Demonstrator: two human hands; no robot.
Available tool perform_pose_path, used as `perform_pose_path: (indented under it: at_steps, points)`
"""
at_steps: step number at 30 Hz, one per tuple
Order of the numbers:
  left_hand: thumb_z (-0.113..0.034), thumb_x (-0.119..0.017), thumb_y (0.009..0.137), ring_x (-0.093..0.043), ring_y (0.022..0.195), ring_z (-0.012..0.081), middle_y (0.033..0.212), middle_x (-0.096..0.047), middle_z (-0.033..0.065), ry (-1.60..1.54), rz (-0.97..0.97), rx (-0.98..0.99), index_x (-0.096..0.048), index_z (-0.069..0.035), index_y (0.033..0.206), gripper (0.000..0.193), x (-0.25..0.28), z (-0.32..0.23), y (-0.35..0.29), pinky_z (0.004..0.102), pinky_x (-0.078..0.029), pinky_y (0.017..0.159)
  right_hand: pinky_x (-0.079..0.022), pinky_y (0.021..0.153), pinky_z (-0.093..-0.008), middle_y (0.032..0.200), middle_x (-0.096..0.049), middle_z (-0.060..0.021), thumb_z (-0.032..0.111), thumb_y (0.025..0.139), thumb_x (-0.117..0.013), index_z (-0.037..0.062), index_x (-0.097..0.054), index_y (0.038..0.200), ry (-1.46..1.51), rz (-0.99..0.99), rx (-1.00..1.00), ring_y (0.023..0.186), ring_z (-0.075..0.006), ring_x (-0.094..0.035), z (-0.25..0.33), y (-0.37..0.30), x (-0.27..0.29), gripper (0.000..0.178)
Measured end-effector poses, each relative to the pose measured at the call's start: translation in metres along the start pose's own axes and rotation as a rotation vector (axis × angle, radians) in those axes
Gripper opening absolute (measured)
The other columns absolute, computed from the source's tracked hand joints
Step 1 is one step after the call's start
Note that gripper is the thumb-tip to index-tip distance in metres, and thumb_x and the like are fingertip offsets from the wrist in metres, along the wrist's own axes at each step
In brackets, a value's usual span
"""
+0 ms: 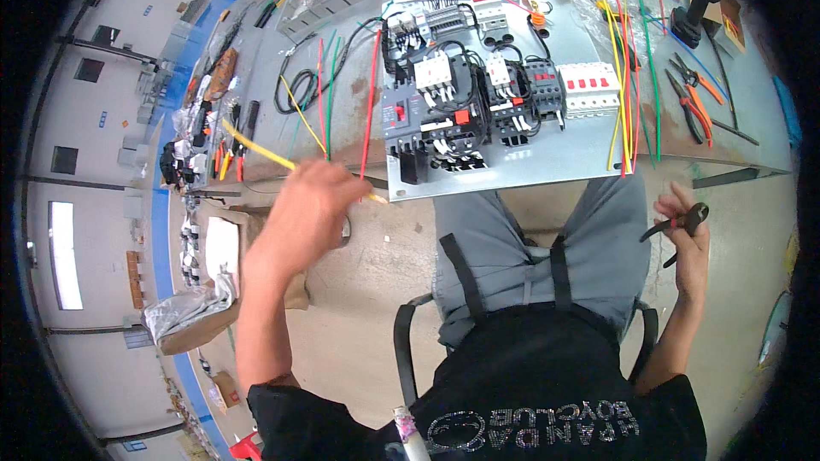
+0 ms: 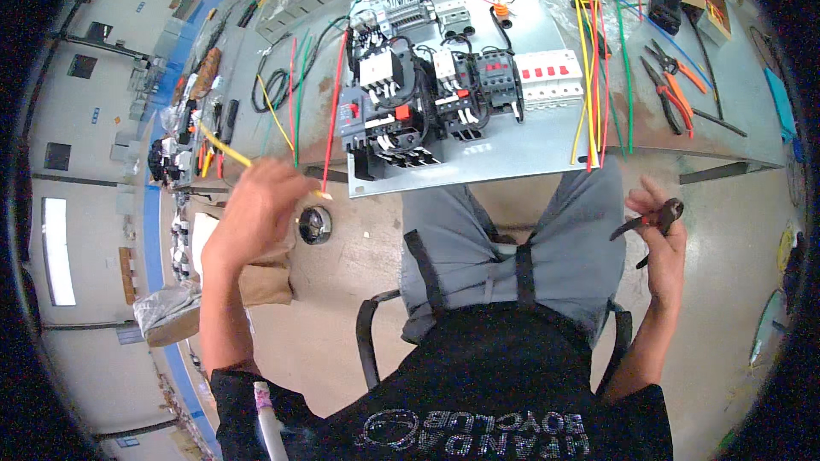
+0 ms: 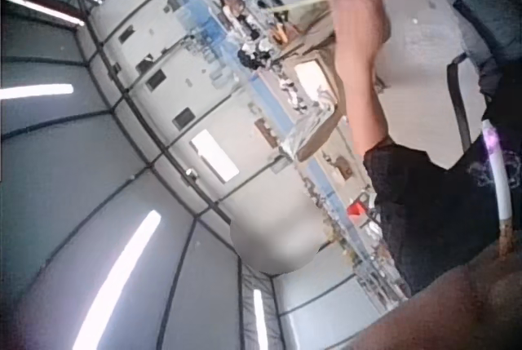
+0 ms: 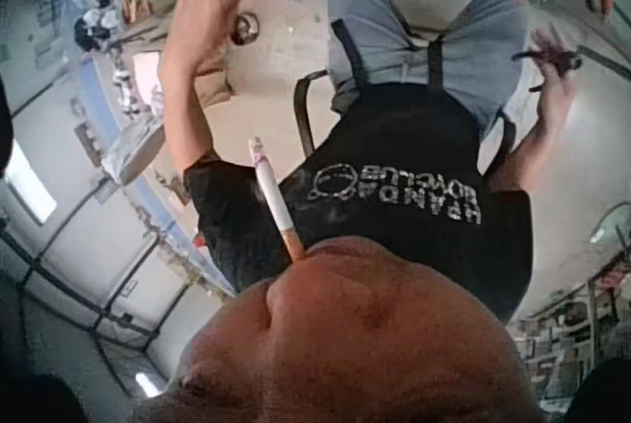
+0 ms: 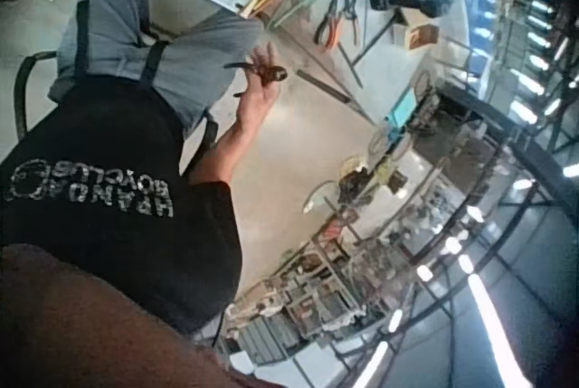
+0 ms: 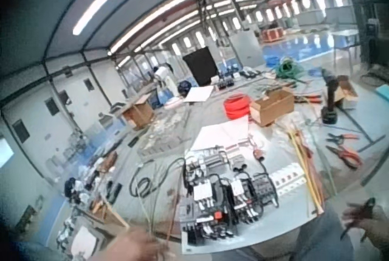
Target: The person strips insulation from multiple colored wires using a wire stripper and arranges them on a DIN rail-mounted electrical panel. They handle green, red, yellow, and blue wires, cutting and preparing each for connection.
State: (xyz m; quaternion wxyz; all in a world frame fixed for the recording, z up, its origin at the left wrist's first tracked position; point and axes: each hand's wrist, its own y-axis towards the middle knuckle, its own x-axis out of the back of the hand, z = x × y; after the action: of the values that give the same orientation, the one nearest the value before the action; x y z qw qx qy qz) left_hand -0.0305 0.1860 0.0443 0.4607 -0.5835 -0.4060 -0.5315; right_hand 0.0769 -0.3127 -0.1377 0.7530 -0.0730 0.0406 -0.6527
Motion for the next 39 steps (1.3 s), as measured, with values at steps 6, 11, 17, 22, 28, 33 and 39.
perform_pose_path:
  at_steps: [6, 11, 17, 22, 28, 33, 39]
  points:
    - [-0.006, -0.069, 0.077, -0.061, 0.116, 0.0283, 0.106, -0.069, 0.0077, 0.342, 0.165, 0.133, -0.077, -0.019, 0.099, 0.027, -0.055, 0.132, 0.014, 0.0506, -0.041, 0.112, -0.054, 0.094, -0.0341, 0.119, -0.07, -0.0108, -0.003, 0.082, -0.053, 0.0015, -0.063, 0.134, -0.005, 0.204, -0.132, 0.113, -0.0215, -0.067, 0.006, -0.009, -0.012, 0.054]
    - [-0.007, -0.068, 0.078, -0.059, 0.121, 0.0307, 0.115, -0.069, 0.0107, 0.189, 0.049, 0.125, -0.073, -0.015, 0.112, 0.035, -0.118, 0.172, 0.008, 0.0466, -0.046, 0.105, -0.057, 0.091, -0.0354, 0.118, -0.07, -0.0129, 0.0, 0.082, -0.054, 0.001, -0.06, 0.135, 0.108, 0.186, -0.191, 0.111, -0.0239, -0.068, 0.006, -0.017, -0.006, 0.053]
    - [-0.004, -0.067, 0.08, -0.059, 0.122, 0.0334, 0.132, -0.062, 0.0129, 0.154, 0.0, 0.002, -0.064, -0.014, 0.131, 0.052, -0.13, 0.118, 0.006, 0.0449, -0.05, 0.099, -0.066, 0.077, -0.0429, 0.118, -0.068, -0.0205, 0.002, 0.086, -0.056, -0.0018, -0.051, 0.14, 0.359, 0.312, -0.363, 0.112, -0.0332, -0.068, 0.001, -0.023, -0.017, 0.055]
    - [-0.004, -0.068, 0.081, -0.058, 0.122, 0.0347, 0.135, -0.06, 0.013, 0.17, -0.095, -0.071, -0.066, -0.013, 0.13, 0.05, -0.154, 0.11, -0.011, 0.0444, -0.051, 0.101, -0.066, 0.073, -0.0468, 0.119, -0.067, -0.0247, 0.009, 0.096, -0.059, -0.0032, -0.05, 0.14, 0.474, 0.468, -0.512, 0.113, -0.0381, -0.068, -0.014, -0.031, -0.034, 0.047]
    - [0.0, -0.061, 0.09, -0.062, 0.123, 0.0367, 0.133, -0.066, 0.0168, 0.01, -0.558, 0.113, -0.067, -0.007, 0.126, 0.038, -0.121, 0.102, -0.001, 0.0415, -0.049, 0.104, -0.064, 0.083, -0.05, 0.123, -0.066, -0.0214, 0.012, 0.099, -0.06, -0.0014, -0.051, 0.141, 0.474, 0.691, -0.652, 0.119, -0.0336, -0.064, -0.025, -0.043, -0.042, 0.045]
    - [-0.01, -0.044, 0.109, -0.062, 0.124, 0.0251, 0.133, -0.066, 0.0171, -0.36, -1.154, 0.234, -0.063, 0.004, 0.122, 0.027, -0.008, 0.086, 0.025, 0.038, -0.046, 0.108, -0.062, 0.089, -0.0441, 0.125, -0.068, -0.015, 0.013, 0.1, -0.061, 0.0009, -0.051, 0.144, 0.304, 0.834, -0.65, 0.12, -0.0271, -0.063, -0.042, -0.056, -0.048, 0.047]
    - [-0.019, -0.044, 0.111, -0.035, 0.062, 0.0053, 0.078, -0.051, 0.002, -0.446, -1.462, 0.063, -0.053, 0.004, 0.135, 0.035, 0.128, 0.012, 0.004, 0.0228, -0.027, 0.051, -0.057, 0.075, -0.0311, 0.121, -0.069, -0.0125, 0.02, 0.105, -0.055, 0.0005, -0.055, 0.141, 0.082, 0.824, -0.432, 0.096, -0.0173, -0.065, -0.05, -0.06, -0.045, 0.04]
